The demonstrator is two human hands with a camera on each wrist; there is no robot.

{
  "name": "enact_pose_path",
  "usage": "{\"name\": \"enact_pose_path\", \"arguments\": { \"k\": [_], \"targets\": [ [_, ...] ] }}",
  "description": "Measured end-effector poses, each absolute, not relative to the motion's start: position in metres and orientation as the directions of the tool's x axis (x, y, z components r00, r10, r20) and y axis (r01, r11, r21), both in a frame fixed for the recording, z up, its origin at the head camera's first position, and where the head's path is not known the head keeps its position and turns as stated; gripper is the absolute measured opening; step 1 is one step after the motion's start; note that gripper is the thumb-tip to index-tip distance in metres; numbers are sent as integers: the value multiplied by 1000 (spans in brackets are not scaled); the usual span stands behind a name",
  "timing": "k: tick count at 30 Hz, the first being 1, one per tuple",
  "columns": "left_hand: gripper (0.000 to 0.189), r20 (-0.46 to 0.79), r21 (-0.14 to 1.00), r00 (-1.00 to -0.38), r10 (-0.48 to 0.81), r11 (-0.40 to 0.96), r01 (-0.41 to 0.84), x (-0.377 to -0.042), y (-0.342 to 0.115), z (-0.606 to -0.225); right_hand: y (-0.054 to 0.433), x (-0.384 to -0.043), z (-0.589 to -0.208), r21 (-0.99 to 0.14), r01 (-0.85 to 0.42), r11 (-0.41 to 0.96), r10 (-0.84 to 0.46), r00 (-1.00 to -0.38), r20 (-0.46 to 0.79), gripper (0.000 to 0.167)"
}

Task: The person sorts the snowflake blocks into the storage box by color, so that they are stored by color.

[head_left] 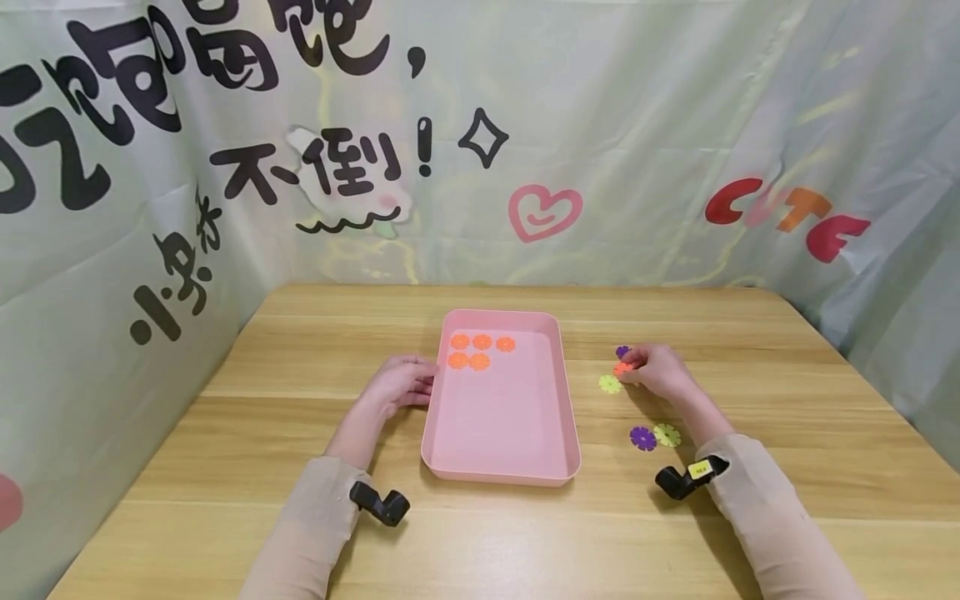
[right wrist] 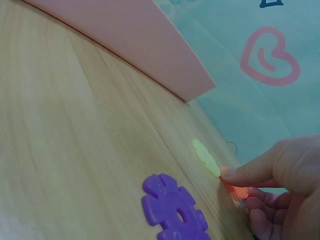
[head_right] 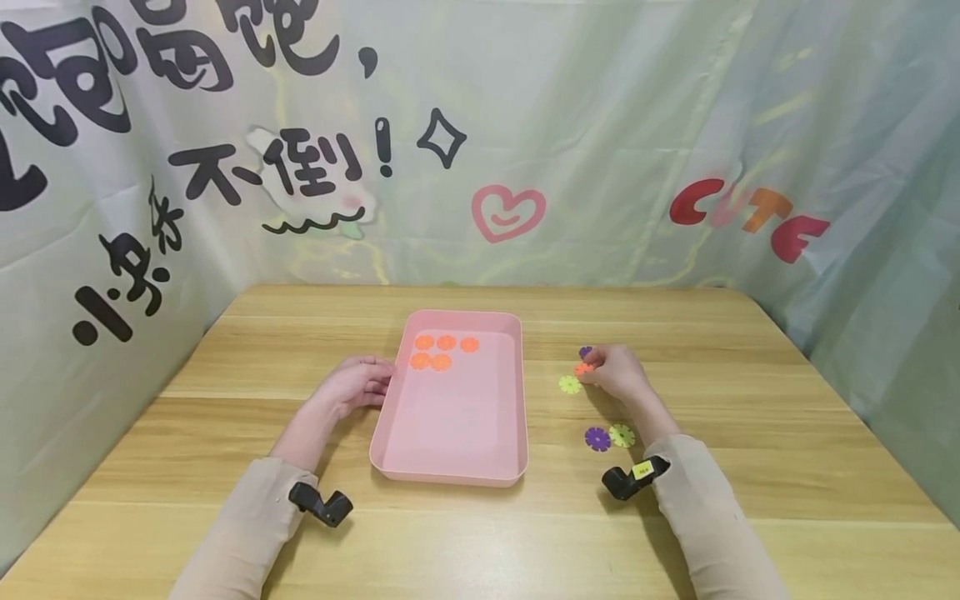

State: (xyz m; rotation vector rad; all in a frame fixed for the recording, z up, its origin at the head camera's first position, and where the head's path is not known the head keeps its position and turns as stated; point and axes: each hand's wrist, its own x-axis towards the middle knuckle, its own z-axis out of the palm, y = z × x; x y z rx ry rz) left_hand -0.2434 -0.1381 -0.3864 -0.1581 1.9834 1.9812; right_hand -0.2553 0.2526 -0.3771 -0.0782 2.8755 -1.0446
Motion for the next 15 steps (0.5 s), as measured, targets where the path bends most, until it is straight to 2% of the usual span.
{"name": "enact_pose_path", "arguments": {
  "k": [15],
  "targets": [
    [23, -305, 952, -942, 141, 11, -307, -244, -138, -388, 256, -253, -372, -732, -14, 681, -99, -992, -73, 18]
  ]
}}
